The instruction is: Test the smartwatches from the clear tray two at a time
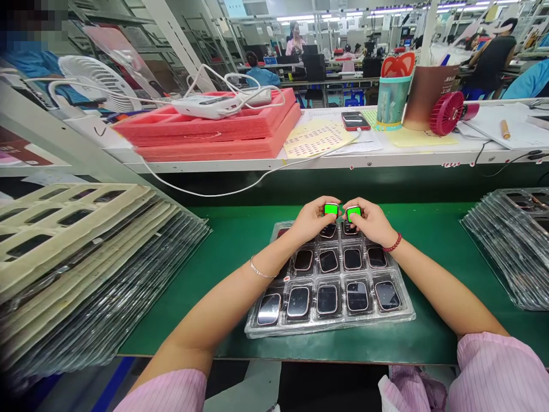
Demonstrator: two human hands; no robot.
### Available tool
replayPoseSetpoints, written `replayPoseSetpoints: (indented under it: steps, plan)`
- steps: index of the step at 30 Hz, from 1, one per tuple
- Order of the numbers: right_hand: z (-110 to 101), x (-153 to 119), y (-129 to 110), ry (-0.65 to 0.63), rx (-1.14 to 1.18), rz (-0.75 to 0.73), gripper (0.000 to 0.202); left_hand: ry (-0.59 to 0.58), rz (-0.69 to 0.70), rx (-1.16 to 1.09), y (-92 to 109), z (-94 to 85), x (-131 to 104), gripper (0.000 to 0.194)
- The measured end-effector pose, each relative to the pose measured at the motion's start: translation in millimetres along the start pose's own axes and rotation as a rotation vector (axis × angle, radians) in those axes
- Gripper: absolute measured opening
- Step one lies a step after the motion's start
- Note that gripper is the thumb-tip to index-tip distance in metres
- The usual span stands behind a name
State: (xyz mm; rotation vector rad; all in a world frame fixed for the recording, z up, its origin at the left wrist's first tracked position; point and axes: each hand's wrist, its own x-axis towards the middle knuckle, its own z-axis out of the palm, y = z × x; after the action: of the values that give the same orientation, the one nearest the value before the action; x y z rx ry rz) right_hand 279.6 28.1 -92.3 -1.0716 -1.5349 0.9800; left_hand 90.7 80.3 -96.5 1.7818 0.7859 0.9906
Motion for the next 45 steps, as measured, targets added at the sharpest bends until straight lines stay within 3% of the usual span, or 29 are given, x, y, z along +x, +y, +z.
replayPoseSetpoints:
  steps: [5, 11, 18, 24, 31, 38, 45]
  plan:
    - [1, 0, 2, -0.022, 0.039, 0.003, 0.035, 0.03, 0.037, 0.095, -4, -0.8, 0, 0.039]
    - [2, 0, 5, -0.017, 0.031, 0.004, 0.04, 0.042, 0.028, 0.058, -2, -1.5, 1, 0.042]
    - [1, 0, 3, 0.003, 0.003, -0.021, 0.03, -0.056, -0.071, -0.154, 4, -2.6, 0, 0.054]
    - [1, 1, 2, -0.004, 0.029, 0.021, 0.03, -0.039, -0.05, -0.138, 0, -2.8, 2, 0.058]
    - [1, 2, 8, -0.031, 0.044, -0.025, 0.04, 0.027, -0.047, -0.161, -6, -2.7, 5, 0.058]
    - [2, 0, 6, -0.034, 0.042, 0.004, 0.043, 0.02, -0.049, -0.109, -3, -2.6, 4, 0.057]
    - [1, -1, 4, -0.022, 0.02, 0.013, 0.038, 0.008, -0.046, -0.1, -1, -2.2, 3, 0.044]
